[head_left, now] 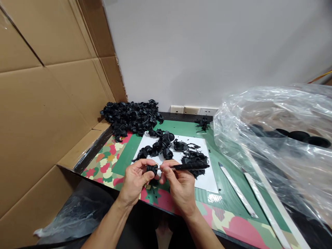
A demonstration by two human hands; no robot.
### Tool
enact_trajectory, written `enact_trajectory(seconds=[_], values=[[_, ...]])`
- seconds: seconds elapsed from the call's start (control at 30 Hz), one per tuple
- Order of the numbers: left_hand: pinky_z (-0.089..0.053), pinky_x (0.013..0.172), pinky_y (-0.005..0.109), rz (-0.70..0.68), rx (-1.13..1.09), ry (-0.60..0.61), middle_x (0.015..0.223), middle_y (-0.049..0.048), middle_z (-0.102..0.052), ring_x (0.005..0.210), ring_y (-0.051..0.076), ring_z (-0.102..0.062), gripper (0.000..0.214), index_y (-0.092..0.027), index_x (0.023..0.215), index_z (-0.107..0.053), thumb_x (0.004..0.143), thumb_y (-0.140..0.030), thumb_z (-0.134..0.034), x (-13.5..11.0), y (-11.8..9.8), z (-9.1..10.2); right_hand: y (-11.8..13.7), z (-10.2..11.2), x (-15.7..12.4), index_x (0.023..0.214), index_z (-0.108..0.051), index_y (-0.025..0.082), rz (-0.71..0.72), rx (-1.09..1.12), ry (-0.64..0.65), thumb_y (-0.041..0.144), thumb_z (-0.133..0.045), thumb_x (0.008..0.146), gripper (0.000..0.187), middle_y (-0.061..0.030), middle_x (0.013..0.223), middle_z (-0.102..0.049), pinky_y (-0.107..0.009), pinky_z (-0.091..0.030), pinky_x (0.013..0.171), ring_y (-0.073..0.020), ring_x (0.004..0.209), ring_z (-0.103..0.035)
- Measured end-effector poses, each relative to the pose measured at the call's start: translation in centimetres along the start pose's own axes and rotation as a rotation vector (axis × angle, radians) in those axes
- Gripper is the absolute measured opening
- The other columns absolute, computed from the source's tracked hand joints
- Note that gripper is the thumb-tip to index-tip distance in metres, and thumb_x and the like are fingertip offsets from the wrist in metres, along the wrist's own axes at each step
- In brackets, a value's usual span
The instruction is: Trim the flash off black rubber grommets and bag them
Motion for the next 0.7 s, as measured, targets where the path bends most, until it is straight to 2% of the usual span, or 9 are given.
enact_trajectory(seconds=[0.13,0.3,0.43,0.53,0.7], values=[[-0.03,0.038,0.015,0.03,-0.004,-0.006,0.055,0.0012,-0.064,0.042,0.006,-0.048,0.04,-0.011,0.083,-0.068,0.056,-0.034,-0.087,0.0,0.2,0.0,-0.3,0.0,-0.1,0.081,-0.064,0.018,0.003,0.017,0.018,0.031,-0.057,0.089,0.017,0.003,0.059,-0.057,-0.023,-0.047,0.048,-0.0103,0.047,-0.055],[-0.032,0.04,0.016,0.032,-0.003,0.014,0.058,0.002,-0.064,0.045,0.008,-0.051,0.039,-0.012,0.085,-0.068,0.059,-0.035,-0.085,0.1,0.7,0.2,-0.3,-0.2,-0.1,0.082,-0.065,0.019,0.005,0.078,0.025,0.029,-0.058,0.089,0.014,0.0008,0.073,-0.06,-0.024,-0.049,0.049,-0.009,0.048,-0.056],[-0.034,0.041,0.016,0.009,0.011,0.005,0.061,0.002,-0.064,0.049,0.009,-0.054,0.036,-0.011,0.084,-0.07,0.059,-0.032,-0.085,0.2,0.8,0.3,0.3,-0.3,0.1,0.083,-0.065,0.018,0.072,0.033,0.047,0.028,-0.058,0.088,0.013,-0.0006,0.077,-0.06,-0.025,-0.051,0.05,-0.009,0.048,-0.057],[-0.038,0.042,0.016,0.006,0.025,-0.005,0.064,0.0033,-0.067,0.053,0.011,-0.059,0.035,-0.011,0.085,-0.07,0.06,-0.03,-0.085,0.1,0.6,0.3,0.7,-0.1,0.1,0.082,-0.064,0.019,0.116,-0.043,0.047,0.027,-0.057,0.089,0.013,-0.0012,0.077,-0.06,-0.023,-0.05,0.047,-0.0086,0.046,-0.056],[-0.049,0.051,0.02,-0.022,0.063,-0.033,0.068,0.0038,-0.07,0.055,0.013,-0.063,0.032,-0.012,0.083,-0.071,0.058,-0.027,-0.085,-0.1,0.1,0.1,0.6,0.0,-0.1,0.082,-0.065,0.019,0.108,-0.093,0.05,0.028,-0.058,0.087,0.013,-0.0026,0.081,-0.061,-0.023,-0.047,0.046,-0.0086,0.046,-0.056]])
Point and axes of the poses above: each hand's wrist, its own x-axis towards the middle knuckle, its own z-axis out of the back of the hand, y = z × x, the point moved 4 cm from there along x, towards the middle knuckle
